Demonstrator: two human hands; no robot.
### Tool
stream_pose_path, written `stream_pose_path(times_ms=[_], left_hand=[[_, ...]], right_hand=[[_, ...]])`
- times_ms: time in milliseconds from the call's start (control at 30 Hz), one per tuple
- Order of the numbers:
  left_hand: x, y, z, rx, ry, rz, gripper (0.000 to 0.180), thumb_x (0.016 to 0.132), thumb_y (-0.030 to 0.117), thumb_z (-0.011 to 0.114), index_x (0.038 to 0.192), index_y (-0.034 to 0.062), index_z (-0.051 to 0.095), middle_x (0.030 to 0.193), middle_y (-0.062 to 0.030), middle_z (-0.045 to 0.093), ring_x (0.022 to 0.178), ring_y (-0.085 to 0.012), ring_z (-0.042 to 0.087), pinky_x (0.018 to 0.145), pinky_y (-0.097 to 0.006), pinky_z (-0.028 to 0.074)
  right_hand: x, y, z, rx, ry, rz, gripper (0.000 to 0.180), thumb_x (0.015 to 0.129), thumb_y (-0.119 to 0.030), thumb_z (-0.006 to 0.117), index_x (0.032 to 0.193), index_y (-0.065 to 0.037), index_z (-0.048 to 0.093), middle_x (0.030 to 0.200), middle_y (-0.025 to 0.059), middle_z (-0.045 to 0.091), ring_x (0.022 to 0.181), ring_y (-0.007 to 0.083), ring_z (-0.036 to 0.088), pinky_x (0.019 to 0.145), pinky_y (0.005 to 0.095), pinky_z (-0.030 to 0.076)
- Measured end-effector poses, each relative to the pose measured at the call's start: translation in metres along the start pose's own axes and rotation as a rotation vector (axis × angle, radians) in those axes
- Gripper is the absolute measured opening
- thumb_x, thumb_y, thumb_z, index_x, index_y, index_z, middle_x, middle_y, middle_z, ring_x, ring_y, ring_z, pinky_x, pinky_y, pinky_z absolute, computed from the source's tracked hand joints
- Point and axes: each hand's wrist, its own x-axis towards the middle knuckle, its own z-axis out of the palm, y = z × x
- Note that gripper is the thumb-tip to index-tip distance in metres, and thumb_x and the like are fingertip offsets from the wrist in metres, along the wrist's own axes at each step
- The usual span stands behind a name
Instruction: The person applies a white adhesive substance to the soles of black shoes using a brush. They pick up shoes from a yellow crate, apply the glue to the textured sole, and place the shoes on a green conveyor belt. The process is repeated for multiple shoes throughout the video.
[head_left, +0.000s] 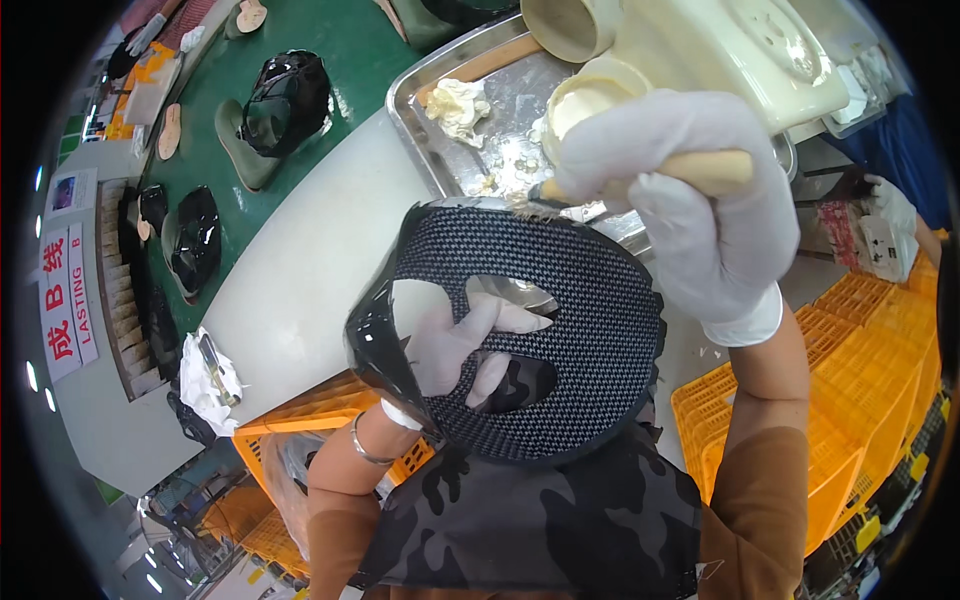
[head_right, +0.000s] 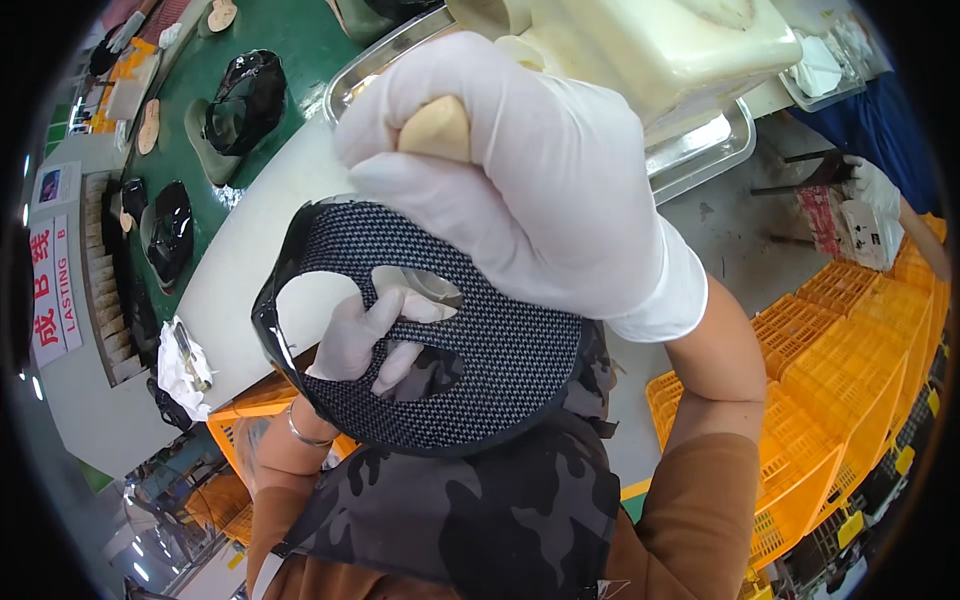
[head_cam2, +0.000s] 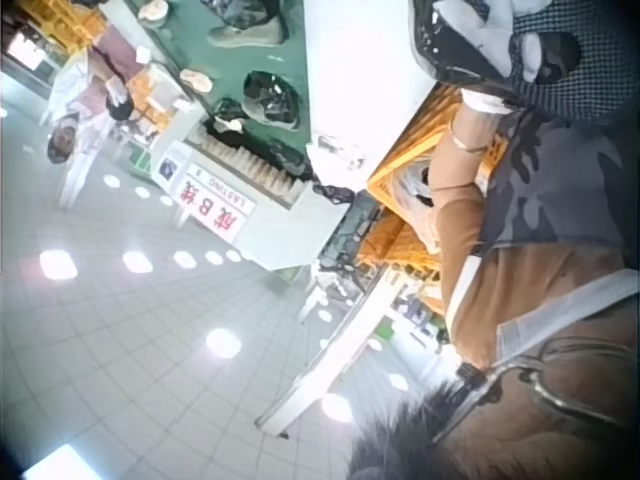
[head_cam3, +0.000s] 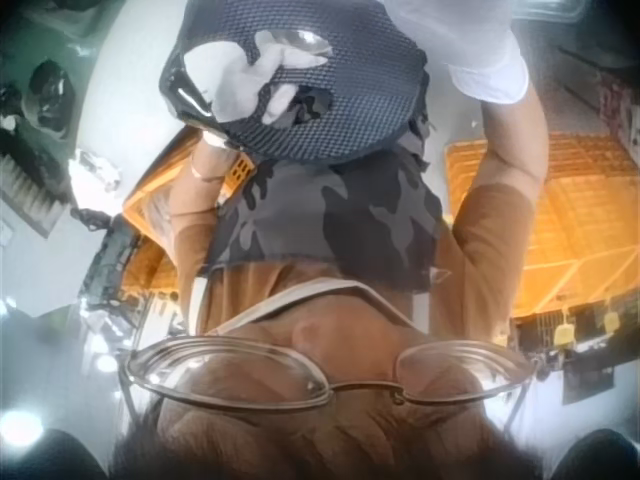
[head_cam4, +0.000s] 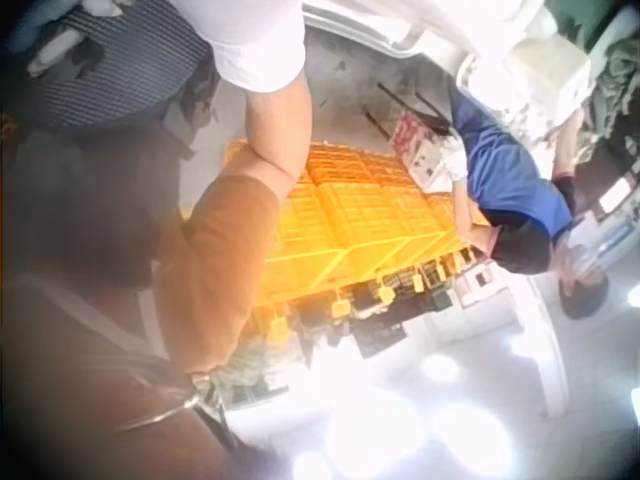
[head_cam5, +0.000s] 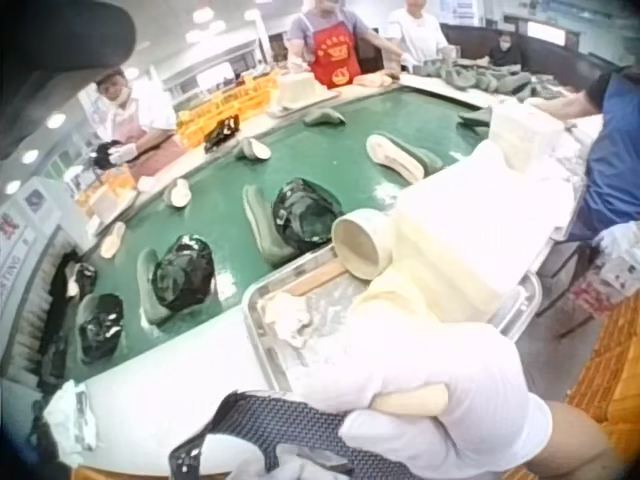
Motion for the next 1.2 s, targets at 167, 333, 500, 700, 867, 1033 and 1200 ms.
stream_pose_path(times_ms=[167,333,500,700,867,1033,1200], left_hand=[[-0.016,0.004,-0.003,-0.236,0.215,-0.049,0.031,0.096,0.013,0.032,0.102,-0.0073,0.055,0.087,-0.0142,0.06,0.037,-0.0076,0.038,0.033,-0.019,0.03],[-0.018,-0.005,-0.002,-0.298,0.299,0.06,0.035,0.097,0.02,0.033,0.097,-0.0052,0.057,0.064,-0.0086,0.055,0.034,-0.0077,0.037,0.032,-0.019,0.03],[-0.029,0.0,0.003,-0.32,0.394,0.154,0.036,0.097,0.027,0.034,0.099,-0.0021,0.056,0.054,-0.0057,0.049,0.033,-0.0076,0.035,0.03,-0.019,0.028],[-0.031,-0.026,-0.017,-0.647,0.384,0.3,0.037,0.096,0.036,0.034,0.105,0.0053,0.053,0.047,-0.0036,0.041,0.031,-0.0094,0.034,0.028,-0.02,0.026],[-0.027,-0.028,-0.016,-0.608,0.432,0.362,0.038,0.097,0.035,0.032,0.105,0.0059,0.054,0.046,-0.0042,0.041,0.031,-0.0104,0.034,0.03,-0.021,0.027],[-0.027,-0.029,-0.01,-0.44,0.547,0.521,0.039,0.098,0.035,0.03,0.105,0.0046,0.053,0.046,-0.006,0.042,0.032,-0.0106,0.034,0.032,-0.021,0.028],[-0.027,-0.022,-0.009,-0.392,0.623,0.592,0.04,0.097,0.037,0.028,0.103,0.004,0.052,0.048,-0.007,0.044,0.033,-0.0109,0.034,0.032,-0.022,0.029]], right_hand=[[-0.02,0.01,-0.012,-0.094,-0.026,0.116,0.02,0.092,-0.016,0.044,0.095,0.004,0.048,0.085,0.0107,0.061,0.069,0.012,0.058,0.064,0.0232,0.047],[-0.027,0.01,-0.005,0.007,0.195,0.082,0.025,0.094,-0.021,0.041,0.094,0.004,0.049,0.082,0.0098,0.061,0.065,0.01,0.054,0.059,0.0211,0.045],[-0.013,0.013,0.008,-0.009,0.286,-0.057,0.024,0.095,-0.018,0.04,0.097,0.004,0.05,0.084,0.0115,0.06,0.065,0.011,0.054,0.057,0.0203,0.044],[-0.053,0.02,0.019,0.084,0.537,0.133,0.03,0.094,-0.027,0.044,0.095,0.002,0.049,0.082,0.0127,0.058,0.063,0.0125,0.051,0.055,0.0226,0.042],[-0.07,0.004,0.022,0.097,0.536,0.237,0.034,0.093,-0.033,0.046,0.094,0.001,0.048,0.081,0.0132,0.057,0.063,0.0148,0.052,0.056,0.024,0.042],[-0.043,0.005,0.015,0.119,0.595,0.034,0.029,0.095,-0.027,0.042,0.099,0.002,0.048,0.086,0.0138,0.057,0.072,0.0172,0.056,0.054,0.025,0.046],[-0.034,0.016,0.029,0.165,0.594,0.072,0.018,0.095,-0.016,0.039,0.099,0.001,0.046,0.086,0.0132,0.057,0.071,0.0152,0.057,0.054,0.0235,0.047]])
